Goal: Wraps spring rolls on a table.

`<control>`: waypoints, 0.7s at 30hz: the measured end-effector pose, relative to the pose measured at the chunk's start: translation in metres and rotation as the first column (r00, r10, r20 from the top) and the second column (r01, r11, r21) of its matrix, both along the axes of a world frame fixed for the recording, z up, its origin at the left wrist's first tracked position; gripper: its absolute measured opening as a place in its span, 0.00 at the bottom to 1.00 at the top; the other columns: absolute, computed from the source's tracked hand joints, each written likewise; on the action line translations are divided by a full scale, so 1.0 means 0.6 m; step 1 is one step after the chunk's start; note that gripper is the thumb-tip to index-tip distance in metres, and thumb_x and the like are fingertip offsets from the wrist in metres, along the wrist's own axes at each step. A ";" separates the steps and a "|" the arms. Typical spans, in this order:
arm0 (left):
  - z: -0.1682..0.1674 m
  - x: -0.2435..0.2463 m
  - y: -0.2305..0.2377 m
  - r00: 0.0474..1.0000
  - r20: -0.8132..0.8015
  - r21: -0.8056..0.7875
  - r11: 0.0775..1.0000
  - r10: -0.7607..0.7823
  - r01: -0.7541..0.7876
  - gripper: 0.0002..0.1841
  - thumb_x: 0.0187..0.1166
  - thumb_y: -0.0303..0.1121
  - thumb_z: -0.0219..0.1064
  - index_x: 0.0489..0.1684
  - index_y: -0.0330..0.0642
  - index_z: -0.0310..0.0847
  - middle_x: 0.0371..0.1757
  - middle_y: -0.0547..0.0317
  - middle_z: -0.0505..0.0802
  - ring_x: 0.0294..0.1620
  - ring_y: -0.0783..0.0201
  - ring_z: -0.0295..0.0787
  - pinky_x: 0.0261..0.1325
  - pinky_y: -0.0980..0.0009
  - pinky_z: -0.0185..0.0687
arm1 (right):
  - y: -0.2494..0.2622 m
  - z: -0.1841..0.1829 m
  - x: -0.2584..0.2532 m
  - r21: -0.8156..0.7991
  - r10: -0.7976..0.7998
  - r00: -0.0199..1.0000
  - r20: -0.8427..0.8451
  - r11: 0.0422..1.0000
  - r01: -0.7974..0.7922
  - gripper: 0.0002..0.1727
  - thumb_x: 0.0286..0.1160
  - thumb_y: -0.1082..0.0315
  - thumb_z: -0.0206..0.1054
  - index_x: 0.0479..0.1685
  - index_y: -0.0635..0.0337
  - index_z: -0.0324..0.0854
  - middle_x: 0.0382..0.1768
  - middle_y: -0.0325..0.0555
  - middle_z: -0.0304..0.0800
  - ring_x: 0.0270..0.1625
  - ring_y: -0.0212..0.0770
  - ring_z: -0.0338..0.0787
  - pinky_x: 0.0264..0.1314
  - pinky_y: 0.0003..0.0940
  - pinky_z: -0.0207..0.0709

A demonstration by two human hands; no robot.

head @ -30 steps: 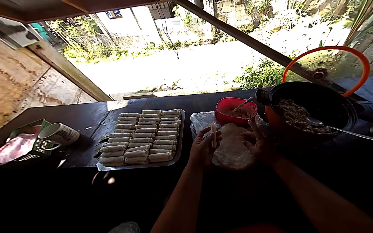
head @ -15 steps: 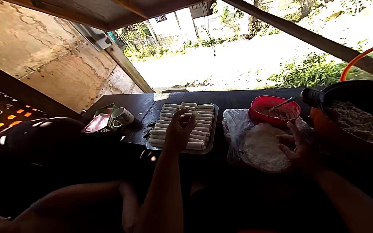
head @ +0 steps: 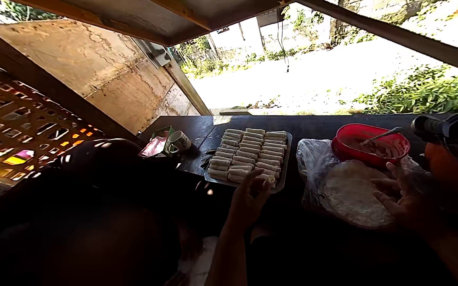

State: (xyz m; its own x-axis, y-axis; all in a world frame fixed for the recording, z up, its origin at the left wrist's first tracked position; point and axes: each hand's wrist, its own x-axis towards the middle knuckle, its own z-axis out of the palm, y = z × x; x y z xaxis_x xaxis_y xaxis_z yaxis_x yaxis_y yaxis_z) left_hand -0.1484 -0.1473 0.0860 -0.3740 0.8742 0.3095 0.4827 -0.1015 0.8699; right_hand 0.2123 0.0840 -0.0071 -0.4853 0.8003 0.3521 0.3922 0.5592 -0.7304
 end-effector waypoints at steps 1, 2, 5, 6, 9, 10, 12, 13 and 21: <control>-0.010 -0.002 -0.009 0.998 0.060 0.021 1.000 0.019 -0.021 0.29 0.78 0.27 0.72 0.79 0.36 0.69 0.53 0.52 0.95 0.49 0.57 0.95 0.53 0.60 0.95 | -0.001 0.000 0.000 -0.001 -0.002 1.000 0.005 1.000 0.002 0.48 0.70 0.59 0.70 0.94 0.57 0.53 0.60 0.44 0.95 0.55 0.35 0.95 0.60 0.33 0.89; -0.016 -0.009 -0.016 0.995 0.088 0.035 0.998 0.055 -0.058 0.29 0.77 0.26 0.72 0.79 0.36 0.69 0.53 0.51 0.95 0.48 0.56 0.95 0.52 0.60 0.95 | -0.001 -0.001 -0.001 0.003 -0.004 1.000 0.009 1.000 0.004 0.48 0.69 0.59 0.70 0.94 0.57 0.53 0.60 0.43 0.95 0.55 0.35 0.95 0.60 0.33 0.89; -0.004 -0.048 -0.031 0.979 0.011 0.071 0.977 0.203 -0.203 0.28 0.76 0.28 0.73 0.76 0.36 0.72 0.53 0.54 0.95 0.48 0.59 0.95 0.50 0.62 0.95 | 0.001 -0.003 0.000 0.015 0.001 1.000 0.004 1.000 -0.001 0.49 0.68 0.59 0.70 0.94 0.57 0.54 0.60 0.44 0.95 0.54 0.36 0.95 0.59 0.34 0.89; 0.009 -0.065 -0.034 0.965 -0.046 0.089 0.963 0.258 -0.253 0.27 0.77 0.30 0.73 0.75 0.36 0.73 0.53 0.55 0.95 0.49 0.61 0.95 0.51 0.63 0.95 | 0.001 -0.005 0.000 0.019 0.000 1.000 0.006 1.000 0.000 0.49 0.68 0.58 0.70 0.94 0.57 0.54 0.60 0.45 0.95 0.54 0.36 0.95 0.59 0.34 0.89; 0.051 -0.124 -0.031 0.862 -0.284 0.118 0.907 0.420 -0.404 0.23 0.80 0.39 0.71 0.72 0.43 0.77 0.53 0.62 0.96 0.54 0.69 0.94 0.59 0.65 0.92 | 0.001 -0.007 0.002 0.035 -0.007 1.000 0.014 0.999 0.007 0.49 0.67 0.56 0.70 0.94 0.58 0.54 0.59 0.45 0.95 0.54 0.36 0.95 0.59 0.34 0.88; 0.064 -0.146 -0.026 0.817 -0.359 0.128 0.891 0.452 -0.436 0.22 0.81 0.40 0.71 0.71 0.44 0.78 0.54 0.62 0.96 0.55 0.70 0.93 0.60 0.64 0.91 | 0.002 -0.007 0.003 0.038 -0.009 1.000 0.017 0.999 0.009 0.49 0.67 0.56 0.70 0.94 0.58 0.54 0.59 0.46 0.95 0.54 0.36 0.95 0.59 0.34 0.88; 0.086 -0.185 -0.012 0.728 -0.498 0.138 0.873 0.470 -0.468 0.20 0.83 0.40 0.70 0.69 0.43 0.81 0.55 0.58 0.95 0.56 0.68 0.93 0.63 0.61 0.90 | 0.001 -0.008 0.002 0.039 -0.014 1.000 0.012 0.999 0.013 0.49 0.67 0.56 0.70 0.93 0.59 0.54 0.58 0.47 0.95 0.54 0.37 0.95 0.59 0.35 0.88; 0.093 -0.204 -0.005 0.704 -0.541 0.137 0.874 0.460 -0.466 0.18 0.82 0.38 0.71 0.67 0.42 0.83 0.55 0.56 0.95 0.57 0.66 0.93 0.64 0.59 0.89 | 0.001 -0.008 0.002 0.034 -0.016 1.000 0.010 0.999 0.016 0.49 0.67 0.56 0.71 0.93 0.59 0.54 0.58 0.47 0.95 0.54 0.37 0.95 0.59 0.34 0.88; 0.066 -0.300 0.026 0.623 -0.750 -0.052 0.919 0.222 -0.391 0.07 0.79 0.34 0.74 0.49 0.52 0.94 0.51 0.62 0.97 0.60 0.59 0.91 0.71 0.45 0.78 | 0.002 -0.007 0.004 0.007 -0.005 1.000 -0.013 1.000 0.005 0.49 0.67 0.58 0.71 0.93 0.61 0.53 0.58 0.49 0.95 0.53 0.34 0.95 0.59 0.29 0.87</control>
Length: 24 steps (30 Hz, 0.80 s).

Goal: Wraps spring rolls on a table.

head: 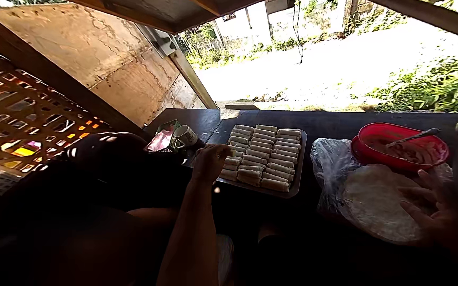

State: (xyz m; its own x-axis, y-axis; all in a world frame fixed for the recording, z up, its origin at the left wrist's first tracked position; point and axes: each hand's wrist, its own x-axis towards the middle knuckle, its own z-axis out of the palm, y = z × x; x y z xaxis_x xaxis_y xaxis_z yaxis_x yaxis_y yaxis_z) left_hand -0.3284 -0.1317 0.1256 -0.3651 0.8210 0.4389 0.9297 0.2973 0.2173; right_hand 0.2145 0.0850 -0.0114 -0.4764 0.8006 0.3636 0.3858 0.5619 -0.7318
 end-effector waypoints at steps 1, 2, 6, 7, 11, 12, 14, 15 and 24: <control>-0.009 -0.006 0.003 1.000 0.017 -0.011 1.000 -0.008 0.008 0.07 0.79 0.31 0.73 0.49 0.50 0.94 0.52 0.61 0.96 0.61 0.59 0.91 0.71 0.48 0.81 | 0.000 0.000 0.000 -0.005 0.004 1.000 0.003 1.000 -0.004 0.49 0.67 0.58 0.71 0.93 0.61 0.53 0.58 0.50 0.94 0.54 0.35 0.95 0.59 0.29 0.87; -0.015 -0.007 0.005 0.999 0.046 -0.031 0.999 -0.009 0.011 0.08 0.80 0.29 0.71 0.50 0.49 0.94 0.54 0.58 0.96 0.61 0.58 0.91 0.70 0.49 0.83 | 0.000 0.000 0.001 -0.009 0.007 1.000 0.009 1.000 -0.007 0.50 0.68 0.58 0.72 0.93 0.61 0.53 0.59 0.50 0.94 0.55 0.36 0.95 0.60 0.29 0.87; -0.016 -0.008 0.008 0.981 0.178 -0.114 0.989 -0.076 0.098 0.14 0.82 0.21 0.62 0.55 0.46 0.93 0.60 0.56 0.95 0.63 0.61 0.92 0.72 0.53 0.84 | 0.000 -0.001 0.003 -0.013 0.007 1.000 0.011 1.000 -0.007 0.49 0.69 0.57 0.71 0.93 0.61 0.53 0.59 0.50 0.94 0.55 0.35 0.95 0.59 0.29 0.87; -0.014 -0.008 0.007 0.975 0.207 -0.133 0.985 -0.085 0.114 0.16 0.82 0.20 0.60 0.57 0.46 0.92 0.62 0.57 0.95 0.64 0.62 0.92 0.73 0.54 0.84 | 0.000 -0.001 0.003 -0.014 0.007 1.000 0.012 1.000 -0.007 0.49 0.69 0.57 0.71 0.93 0.61 0.53 0.60 0.50 0.94 0.55 0.34 0.94 0.59 0.29 0.87; -0.001 -0.006 0.008 0.974 0.220 -0.205 0.974 -0.046 0.092 0.22 0.86 0.20 0.52 0.66 0.51 0.89 0.65 0.60 0.94 0.65 0.62 0.92 0.73 0.51 0.82 | -0.001 -0.001 0.001 -0.006 0.003 1.000 0.018 1.000 -0.003 0.49 0.68 0.57 0.70 0.93 0.61 0.53 0.59 0.49 0.94 0.55 0.33 0.94 0.59 0.27 0.86; 0.003 -0.006 0.008 0.974 0.222 -0.217 0.972 -0.042 0.091 0.22 0.87 0.21 0.52 0.67 0.51 0.87 0.66 0.60 0.93 0.66 0.62 0.91 0.74 0.51 0.82 | -0.001 0.000 0.001 -0.004 0.000 1.000 0.015 1.000 0.000 0.49 0.68 0.57 0.70 0.93 0.60 0.54 0.59 0.48 0.94 0.54 0.32 0.94 0.59 0.27 0.86; 0.014 -0.009 0.006 0.970 0.242 -0.198 0.976 -0.035 0.084 0.23 0.89 0.21 0.49 0.72 0.50 0.84 0.69 0.57 0.91 0.68 0.58 0.90 0.74 0.48 0.80 | -0.001 0.001 0.000 -0.005 -0.001 1.000 0.009 1.000 0.001 0.49 0.68 0.57 0.71 0.93 0.60 0.54 0.59 0.48 0.94 0.54 0.33 0.94 0.59 0.26 0.87; 0.021 -0.011 0.005 0.966 0.256 -0.175 0.982 -0.026 0.072 0.23 0.89 0.21 0.48 0.73 0.49 0.83 0.70 0.56 0.91 0.68 0.57 0.89 0.74 0.47 0.79 | -0.001 0.001 0.000 -0.003 -0.006 1.000 0.010 1.000 0.006 0.49 0.67 0.57 0.71 0.93 0.60 0.54 0.59 0.48 0.94 0.53 0.33 0.94 0.58 0.26 0.87; 0.036 -0.020 0.018 0.951 0.309 -0.287 0.954 0.007 0.086 0.20 0.90 0.23 0.52 0.72 0.47 0.84 0.69 0.58 0.91 0.70 0.61 0.88 0.78 0.52 0.77 | 0.001 0.003 -0.002 -0.003 -0.005 1.000 0.028 1.000 0.005 0.49 0.68 0.56 0.70 0.93 0.60 0.54 0.58 0.48 0.95 0.53 0.34 0.94 0.58 0.28 0.87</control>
